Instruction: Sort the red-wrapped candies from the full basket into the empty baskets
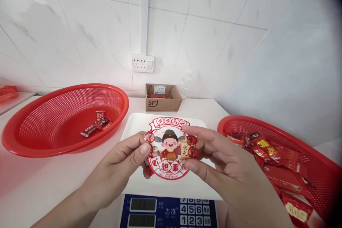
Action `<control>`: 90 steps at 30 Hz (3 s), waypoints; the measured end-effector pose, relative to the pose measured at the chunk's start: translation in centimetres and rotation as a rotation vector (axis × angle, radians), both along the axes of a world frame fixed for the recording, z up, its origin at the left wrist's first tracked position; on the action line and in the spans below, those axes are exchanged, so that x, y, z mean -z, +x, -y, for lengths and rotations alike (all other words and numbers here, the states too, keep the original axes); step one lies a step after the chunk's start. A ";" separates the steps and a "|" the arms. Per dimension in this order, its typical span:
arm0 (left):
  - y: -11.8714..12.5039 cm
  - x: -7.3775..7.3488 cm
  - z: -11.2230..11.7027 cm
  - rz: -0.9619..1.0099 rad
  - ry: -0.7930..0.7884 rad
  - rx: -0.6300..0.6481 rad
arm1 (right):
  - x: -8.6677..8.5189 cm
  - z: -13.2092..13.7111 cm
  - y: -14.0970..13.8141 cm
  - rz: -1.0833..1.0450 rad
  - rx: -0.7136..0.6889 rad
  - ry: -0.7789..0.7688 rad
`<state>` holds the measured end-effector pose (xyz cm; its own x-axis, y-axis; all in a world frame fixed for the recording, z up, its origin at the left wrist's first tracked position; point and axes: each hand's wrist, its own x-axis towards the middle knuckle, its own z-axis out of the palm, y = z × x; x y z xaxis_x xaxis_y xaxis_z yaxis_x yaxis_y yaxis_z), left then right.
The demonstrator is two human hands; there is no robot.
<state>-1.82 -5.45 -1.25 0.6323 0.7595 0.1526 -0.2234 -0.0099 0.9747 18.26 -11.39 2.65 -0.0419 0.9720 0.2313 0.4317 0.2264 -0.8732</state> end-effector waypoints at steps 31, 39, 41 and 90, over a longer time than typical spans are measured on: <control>0.3 -1.2 1.4 0.045 -0.101 -0.081 | 1.7 -2.9 3.7 0.724 0.360 -0.038; 0.3 -1.2 1.4 -0.009 -0.087 -0.103 | 2.0 -3.2 4.0 0.699 0.282 0.006; 0.3 -1.2 1.4 -0.019 -0.087 -0.113 | 1.9 -3.2 3.9 0.697 0.357 0.057; 0.0 -0.7 0.8 -0.024 0.014 0.015 | 0.1 0.5 -1.2 0.223 -0.162 0.152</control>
<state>-1.84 -6.27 -0.51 0.6469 0.7481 0.1483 -0.2004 -0.0209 0.9795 17.08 -11.89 2.53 -0.2595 0.9036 0.3409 0.5567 0.4284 -0.7118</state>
